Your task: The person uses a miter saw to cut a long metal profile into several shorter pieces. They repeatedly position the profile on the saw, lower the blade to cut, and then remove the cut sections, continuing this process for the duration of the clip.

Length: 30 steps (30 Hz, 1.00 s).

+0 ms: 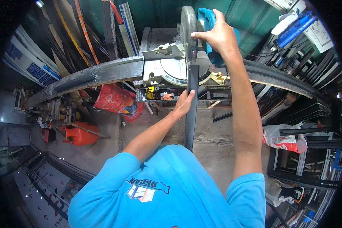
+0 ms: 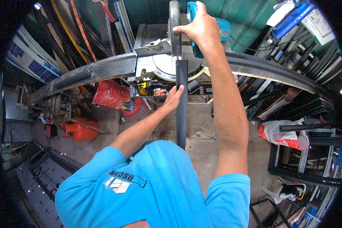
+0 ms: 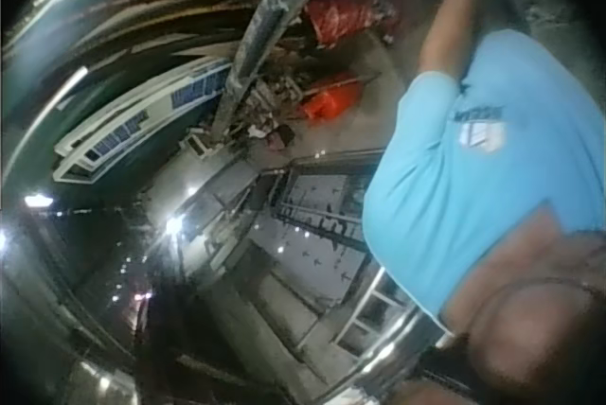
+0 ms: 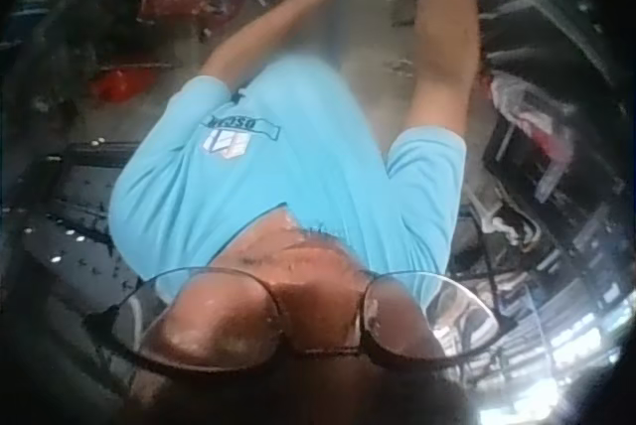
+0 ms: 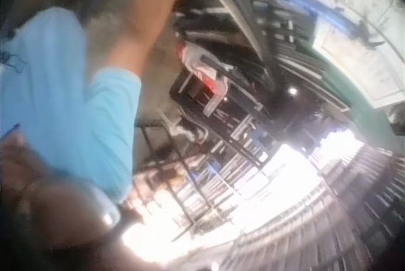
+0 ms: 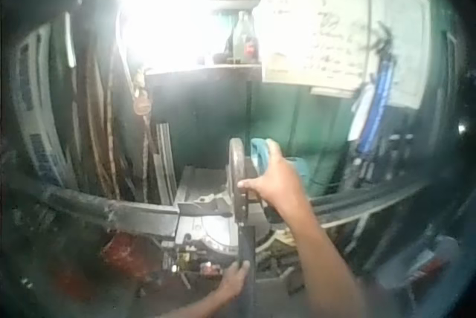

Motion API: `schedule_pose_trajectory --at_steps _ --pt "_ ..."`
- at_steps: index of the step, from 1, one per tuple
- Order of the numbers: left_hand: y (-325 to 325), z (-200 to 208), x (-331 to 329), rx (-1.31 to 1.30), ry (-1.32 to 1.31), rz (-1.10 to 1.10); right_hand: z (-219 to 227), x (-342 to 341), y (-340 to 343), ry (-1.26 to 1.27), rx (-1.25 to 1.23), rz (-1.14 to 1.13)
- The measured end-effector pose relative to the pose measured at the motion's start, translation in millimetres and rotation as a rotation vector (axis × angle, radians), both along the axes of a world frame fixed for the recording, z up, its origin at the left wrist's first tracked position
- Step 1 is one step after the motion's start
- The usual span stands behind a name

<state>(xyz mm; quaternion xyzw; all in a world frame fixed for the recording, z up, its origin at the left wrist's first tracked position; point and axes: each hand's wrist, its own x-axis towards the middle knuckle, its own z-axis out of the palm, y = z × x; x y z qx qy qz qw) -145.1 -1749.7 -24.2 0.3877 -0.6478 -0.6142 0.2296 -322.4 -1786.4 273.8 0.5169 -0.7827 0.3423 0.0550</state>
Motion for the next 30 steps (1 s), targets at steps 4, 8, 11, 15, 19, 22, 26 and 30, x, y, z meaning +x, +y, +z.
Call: schedule_pose_trajectory --at_steps 4,8,11,15,19,22,26,30 --pt "-2 -2 0 0.010 -0.020 0.001 1 4 2 -0.007 0.007 -0.009" --pt "-4 -8 -1 0.019 -0.004 0.001 6 7 5 -0.056 0.031 0.013" --pt "-3 -7 -2 0.030 -0.002 -0.011 3 6 7 -0.046 0.028 -0.003" --pt "-4 -13 -1 0.035 0.000 -0.007 1 8 8 -0.044 0.013 0.001" --pt "-5 -15 -1 0.052 -0.005 -0.009 0 10 10 -0.040 0.014 -0.012" --pt "0 -2 -1 -0.012 0.001 -0.005 -2 7 11 -0.104 0.033 0.005" --pt "-5 -8 1 0.011 -0.039 -0.021 -2 11 11 -0.074 0.013 -0.004" --pt "-3 -4 0 -0.010 -0.032 -0.017 -5 11 12 -0.061 -0.012 -0.008"
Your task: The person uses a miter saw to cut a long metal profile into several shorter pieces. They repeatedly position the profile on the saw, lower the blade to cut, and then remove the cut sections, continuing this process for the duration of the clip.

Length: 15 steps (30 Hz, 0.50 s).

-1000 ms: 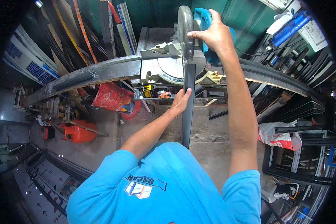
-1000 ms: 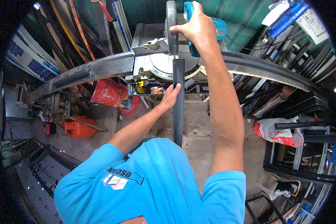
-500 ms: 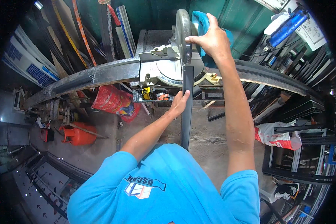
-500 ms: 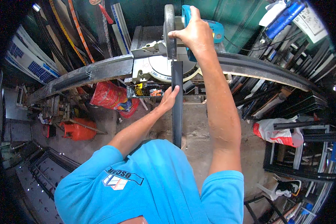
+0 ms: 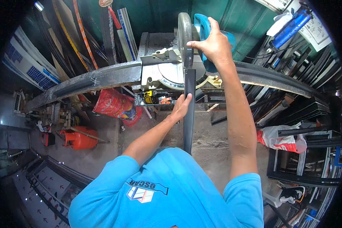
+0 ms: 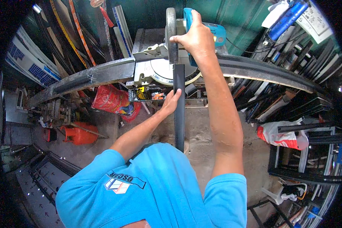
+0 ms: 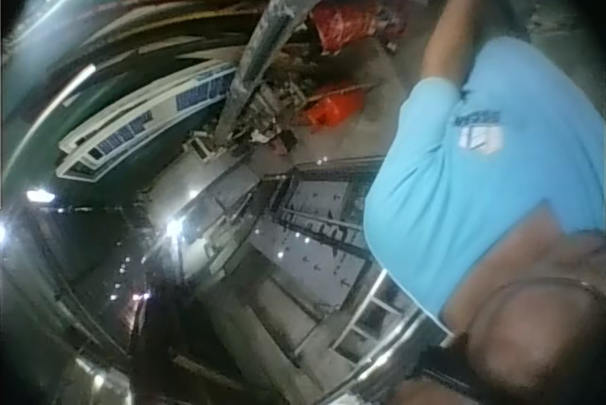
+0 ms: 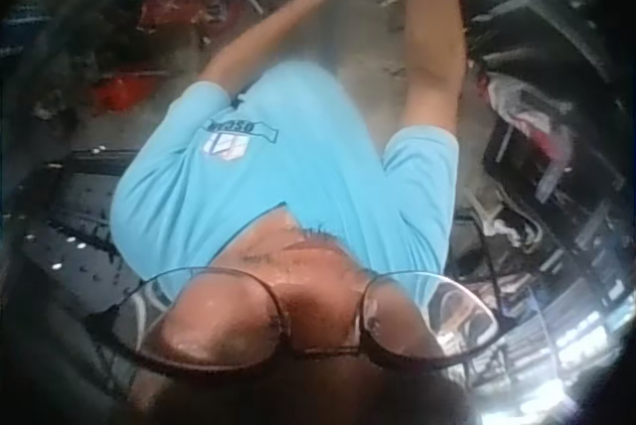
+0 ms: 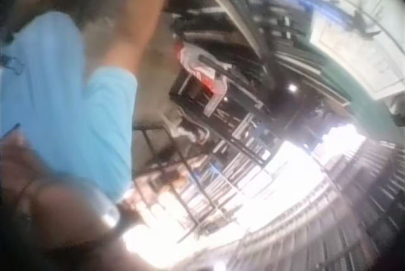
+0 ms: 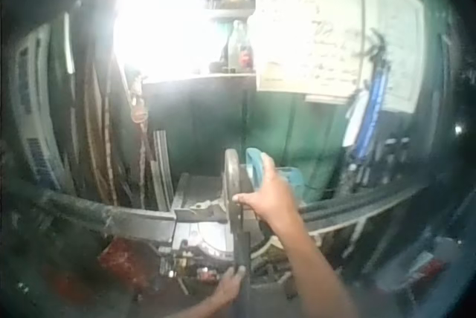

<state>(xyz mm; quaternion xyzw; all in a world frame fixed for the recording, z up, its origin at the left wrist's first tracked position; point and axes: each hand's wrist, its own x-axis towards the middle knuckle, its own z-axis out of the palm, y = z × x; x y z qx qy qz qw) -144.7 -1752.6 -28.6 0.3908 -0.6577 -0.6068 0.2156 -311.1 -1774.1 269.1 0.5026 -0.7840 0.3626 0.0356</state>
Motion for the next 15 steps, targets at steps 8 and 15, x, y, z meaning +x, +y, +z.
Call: schedule_pose_trajectory --at_steps 8,15 --pt "-1 -4 0 -0.026 0.008 0.007 3 3 3 -0.028 0.023 0.006" --pt "-1 -7 -2 -0.034 0.032 0.013 4 5 5 -0.045 0.035 0.003"
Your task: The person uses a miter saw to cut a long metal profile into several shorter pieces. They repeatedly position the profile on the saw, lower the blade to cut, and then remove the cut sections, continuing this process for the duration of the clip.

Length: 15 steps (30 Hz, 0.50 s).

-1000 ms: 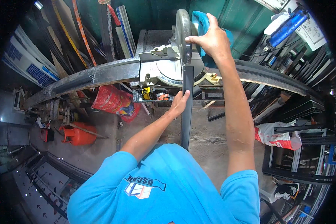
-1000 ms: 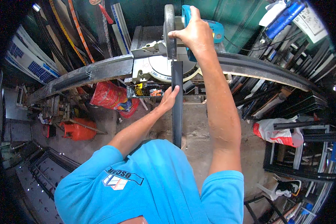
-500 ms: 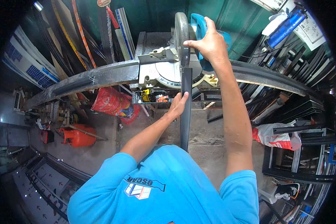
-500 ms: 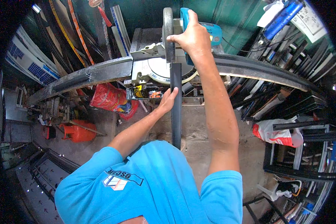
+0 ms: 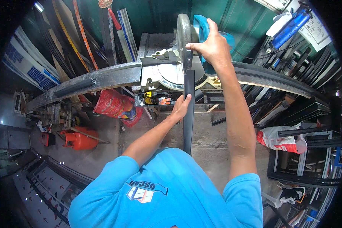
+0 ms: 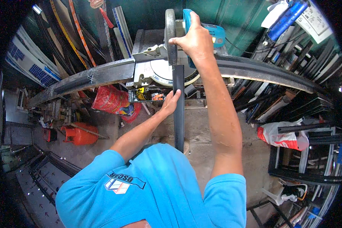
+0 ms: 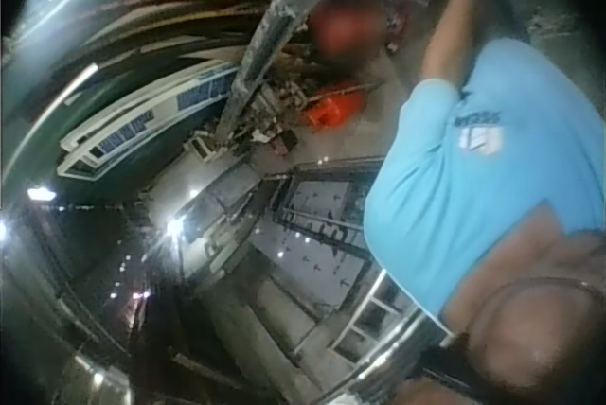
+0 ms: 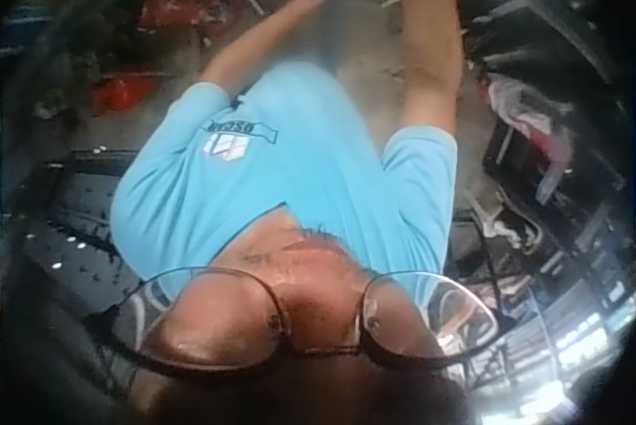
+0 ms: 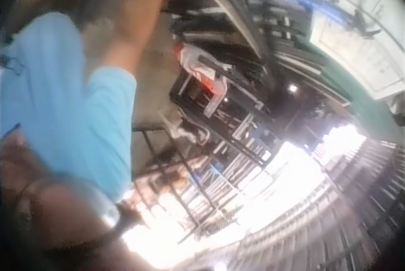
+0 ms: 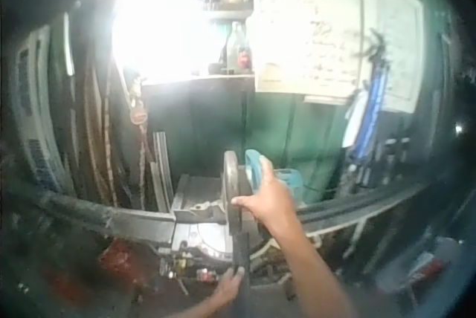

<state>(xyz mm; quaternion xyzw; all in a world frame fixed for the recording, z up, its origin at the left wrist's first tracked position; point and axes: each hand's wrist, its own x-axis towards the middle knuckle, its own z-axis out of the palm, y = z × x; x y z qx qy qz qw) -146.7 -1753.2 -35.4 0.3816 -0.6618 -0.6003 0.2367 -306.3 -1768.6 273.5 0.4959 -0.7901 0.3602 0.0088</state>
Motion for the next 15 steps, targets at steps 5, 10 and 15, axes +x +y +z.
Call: schedule_pose_trajectory --at_steps 5,10,15 --pt "0.6 1.9 0.7 -0.006 0.004 -0.005 -4.0 0.3 -1.1 0.043 -0.052 -0.005" --pt "0.7 -1.0 0.2 -0.010 0.059 0.007 -2.0 -0.2 -0.9 0.012 -0.010 0.004" --pt "0.7 2.3 1.3 0.044 0.015 -0.014 -0.9 -0.1 0.6 -0.008 0.003 0.007"
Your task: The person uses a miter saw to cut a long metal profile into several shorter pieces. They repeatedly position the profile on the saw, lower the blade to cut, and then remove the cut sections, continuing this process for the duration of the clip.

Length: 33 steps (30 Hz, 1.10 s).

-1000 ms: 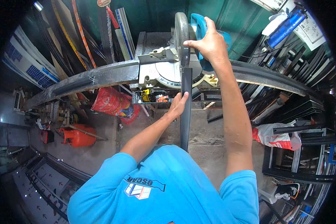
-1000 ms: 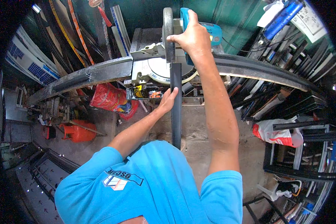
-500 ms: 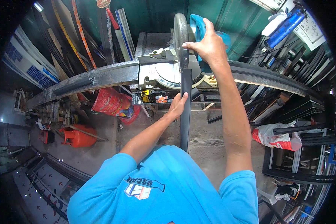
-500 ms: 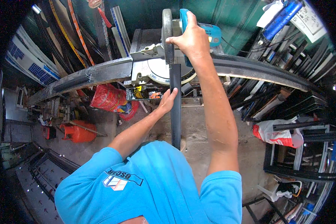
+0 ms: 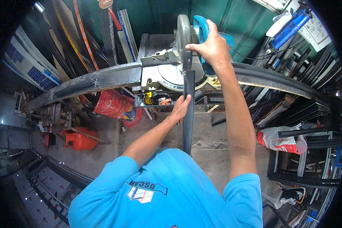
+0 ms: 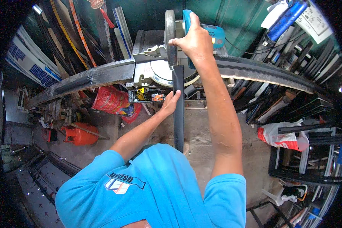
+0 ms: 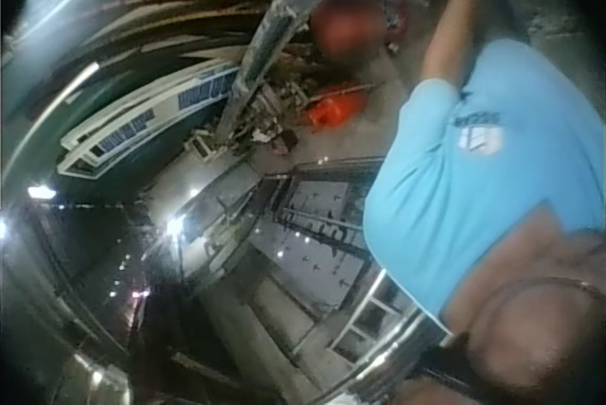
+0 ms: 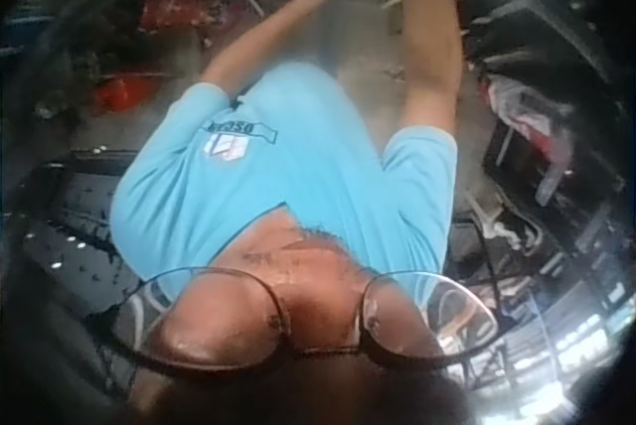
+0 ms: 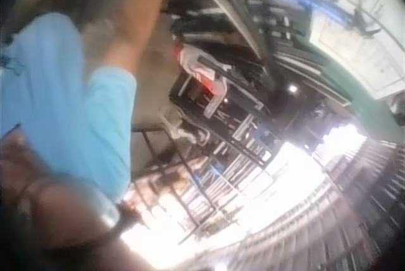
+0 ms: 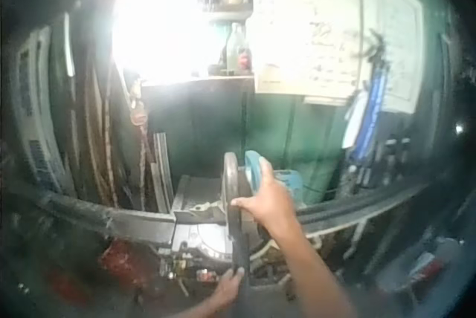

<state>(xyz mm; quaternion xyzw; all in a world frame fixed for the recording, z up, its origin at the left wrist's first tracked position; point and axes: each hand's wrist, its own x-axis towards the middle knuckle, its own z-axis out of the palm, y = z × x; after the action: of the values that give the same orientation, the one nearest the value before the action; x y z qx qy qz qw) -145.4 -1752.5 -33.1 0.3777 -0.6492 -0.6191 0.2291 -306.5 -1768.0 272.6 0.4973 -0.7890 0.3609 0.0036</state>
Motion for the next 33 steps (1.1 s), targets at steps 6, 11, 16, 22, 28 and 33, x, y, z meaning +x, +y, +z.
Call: schedule_pose_trajectory --at_steps 6,11,16,22,28,33 --pt "0 2 0 -0.042 0.009 0.018 0 0 0 -0.001 -0.002 0.001" --pt "-1 3 1 0.016 -0.020 0.001 2 1 1 -0.020 0.021 -0.002" --pt "0 1 -1 -0.027 -0.030 0.031 0 1 0 -0.010 0.003 0.002" --pt "1 3 -1 0.029 -0.035 0.036 14 -1 -6 0.011 0.039 -0.008" --pt "4 13 2 0.003 -0.039 0.055 28 -14 -26 0.072 0.039 0.004" --pt "4 17 3 -0.033 -0.044 0.036 37 -41 -56 0.079 0.042 0.041"
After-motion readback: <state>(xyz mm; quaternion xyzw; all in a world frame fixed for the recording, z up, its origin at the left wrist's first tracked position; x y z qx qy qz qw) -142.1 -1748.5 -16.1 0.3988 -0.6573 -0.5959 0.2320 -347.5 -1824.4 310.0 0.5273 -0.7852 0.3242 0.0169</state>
